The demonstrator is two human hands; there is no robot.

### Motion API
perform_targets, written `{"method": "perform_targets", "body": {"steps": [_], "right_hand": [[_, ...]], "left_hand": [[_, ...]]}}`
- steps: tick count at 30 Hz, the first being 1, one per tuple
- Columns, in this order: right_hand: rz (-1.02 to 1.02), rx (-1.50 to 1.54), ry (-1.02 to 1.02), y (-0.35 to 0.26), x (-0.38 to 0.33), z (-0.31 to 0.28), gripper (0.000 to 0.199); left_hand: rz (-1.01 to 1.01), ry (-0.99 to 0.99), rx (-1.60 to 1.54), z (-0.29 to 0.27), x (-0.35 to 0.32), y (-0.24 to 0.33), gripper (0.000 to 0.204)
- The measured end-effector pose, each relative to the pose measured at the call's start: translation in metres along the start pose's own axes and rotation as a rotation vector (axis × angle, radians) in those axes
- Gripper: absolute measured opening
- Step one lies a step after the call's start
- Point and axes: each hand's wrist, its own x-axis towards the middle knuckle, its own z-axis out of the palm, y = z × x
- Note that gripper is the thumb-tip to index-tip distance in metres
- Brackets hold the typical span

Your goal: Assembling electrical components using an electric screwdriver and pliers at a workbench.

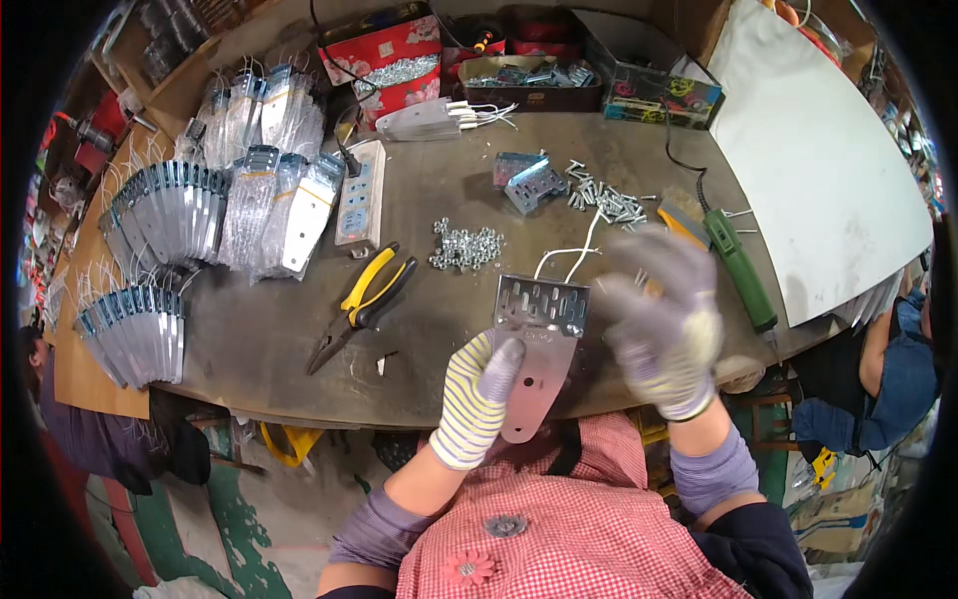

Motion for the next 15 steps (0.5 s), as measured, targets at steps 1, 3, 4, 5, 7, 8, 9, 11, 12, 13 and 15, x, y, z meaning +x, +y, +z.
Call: {"method": "perform_targets", "body": {"steps": [1, 3, 4, 5, 7, 8, 9, 11, 12, 13, 15], "right_hand": [[0.086, -0.027, 0.152, 0.013, -0.009, -0.011, 0.021], [0.337, -0.042, 0.28, 0.054, -0.037, -0.026, 0.02], [0.65, -0.065, 0.181, 0.078, -0.058, -0.035, 0.028], [0.615, -0.294, 0.113, 0.101, -0.075, -0.046, 0.039], [0.623, -0.793, -0.199, 0.141, -0.111, -0.068, 0.056], [0.683, -0.766, -0.316, 0.152, -0.124, -0.078, 0.06], [0.746, -0.736, -0.431, 0.16, -0.136, -0.084, 0.065], [0.677, -0.679, -0.369, 0.176, -0.158, -0.084, 0.066], [0.591, -0.61, -0.304, 0.177, -0.155, -0.079, 0.068], [0.592, -0.608, -0.3, 0.173, -0.152, -0.078, 0.068], [1.016, 0.372, -0.018, 0.161, -0.139, -0.077, 0.069]], "left_hand": [[0.003, -0.001, -0.007, -0.003, -0.001, -0.001, 0.044], [-0.183, -0.001, -0.315, -0.008, 0.001, -0.004, 0.044], [-0.128, 0.046, -0.264, -0.005, -0.001, 0.003, 0.044], [-0.124, 0.05, -0.265, -0.009, -0.002, 0.006, 0.044], [-0.03, 0.079, -0.021, -0.019, -0.005, 0.011, 0.035], [0.02, 0.14, 0.002, -0.015, -0.006, 0.014, 0.031], [0.016, 0.133, 0.004, -0.015, -0.007, 0.018, 0.031], [0.286, 0.093, 0.714, -0.019, -0.004, 0.026, 0.028], [0.378, 0.088, 0.804, -0.018, -0.001, 0.027, 0.025], [0.381, 0.087, 0.807, -0.017, -0.001, 0.027, 0.025], [0.45, 0.082, 1.117, -0.013, 0.0, 0.025, 0.023]]}}
